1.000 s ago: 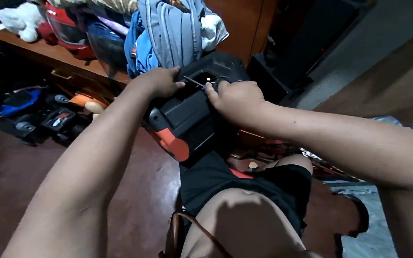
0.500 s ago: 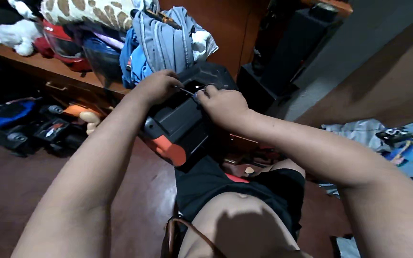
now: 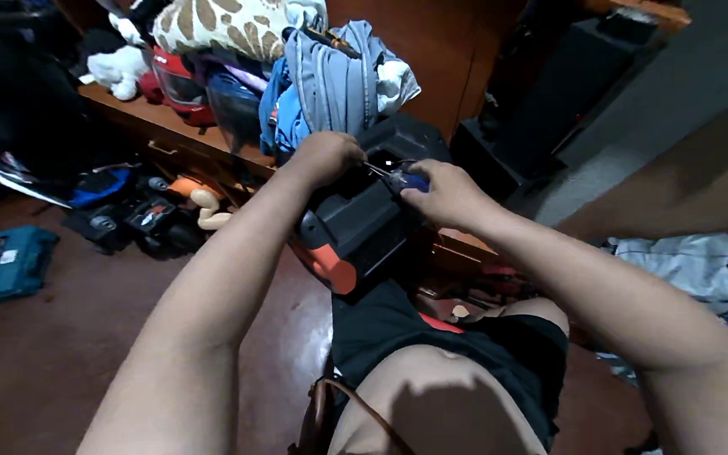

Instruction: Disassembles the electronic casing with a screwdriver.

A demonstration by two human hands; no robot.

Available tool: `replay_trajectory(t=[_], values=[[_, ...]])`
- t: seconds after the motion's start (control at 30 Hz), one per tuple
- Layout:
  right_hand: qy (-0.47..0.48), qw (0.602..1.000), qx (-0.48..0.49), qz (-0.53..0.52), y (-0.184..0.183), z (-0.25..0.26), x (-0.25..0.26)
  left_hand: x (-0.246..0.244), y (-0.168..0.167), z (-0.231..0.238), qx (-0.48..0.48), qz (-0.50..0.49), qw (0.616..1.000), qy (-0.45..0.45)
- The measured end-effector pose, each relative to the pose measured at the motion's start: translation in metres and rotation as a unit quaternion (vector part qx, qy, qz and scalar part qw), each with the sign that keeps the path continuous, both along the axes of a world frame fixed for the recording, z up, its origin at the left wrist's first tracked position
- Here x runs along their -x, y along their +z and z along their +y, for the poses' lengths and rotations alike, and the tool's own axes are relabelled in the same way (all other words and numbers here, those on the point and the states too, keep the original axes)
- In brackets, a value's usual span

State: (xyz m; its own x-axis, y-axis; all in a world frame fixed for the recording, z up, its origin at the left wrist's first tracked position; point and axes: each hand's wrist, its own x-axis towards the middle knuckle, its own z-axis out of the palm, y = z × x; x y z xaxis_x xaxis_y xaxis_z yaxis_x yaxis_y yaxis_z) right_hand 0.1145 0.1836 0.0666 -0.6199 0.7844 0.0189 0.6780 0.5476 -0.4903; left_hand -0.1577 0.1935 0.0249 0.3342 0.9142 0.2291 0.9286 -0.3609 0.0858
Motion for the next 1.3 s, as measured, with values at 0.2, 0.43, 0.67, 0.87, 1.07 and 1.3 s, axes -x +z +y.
replay_trajectory(t=[0.2, 0.43, 0.67, 0.87, 1.07, 1.3], values=[[0.024, 0.999, -0.036, -0.002, 0.0, 0.002, -0.007, -0.002, -0.002, -0.001, -0.002, 0.019, 1.0, 0.007], [0.051, 0.981, -0.148, -0.112, -0.024, 0.0, -0.003, 0.01, -0.01, 0.004, -0.038, 0.007, 0.999, -0.027], [-0.006, 0.996, 0.052, 0.068, -0.023, 0.001, -0.025, -0.01, -0.006, -0.008, -0.039, 0.011, 0.999, -0.005], [0.007, 0.995, -0.096, -0.022, -0.042, -0.019, -0.029, -0.014, 0.011, -0.007, 0.012, 0.092, 0.995, -0.038], [0.015, 0.99, -0.141, 0.023, -0.058, -0.025, -0.033, -0.01, 0.003, -0.016, -0.031, 0.072, 0.997, -0.02], [-0.01, 0.996, -0.076, 0.048, -0.052, -0.025, -0.041, -0.021, -0.002, -0.015, -0.047, 0.072, 0.996, -0.022]])
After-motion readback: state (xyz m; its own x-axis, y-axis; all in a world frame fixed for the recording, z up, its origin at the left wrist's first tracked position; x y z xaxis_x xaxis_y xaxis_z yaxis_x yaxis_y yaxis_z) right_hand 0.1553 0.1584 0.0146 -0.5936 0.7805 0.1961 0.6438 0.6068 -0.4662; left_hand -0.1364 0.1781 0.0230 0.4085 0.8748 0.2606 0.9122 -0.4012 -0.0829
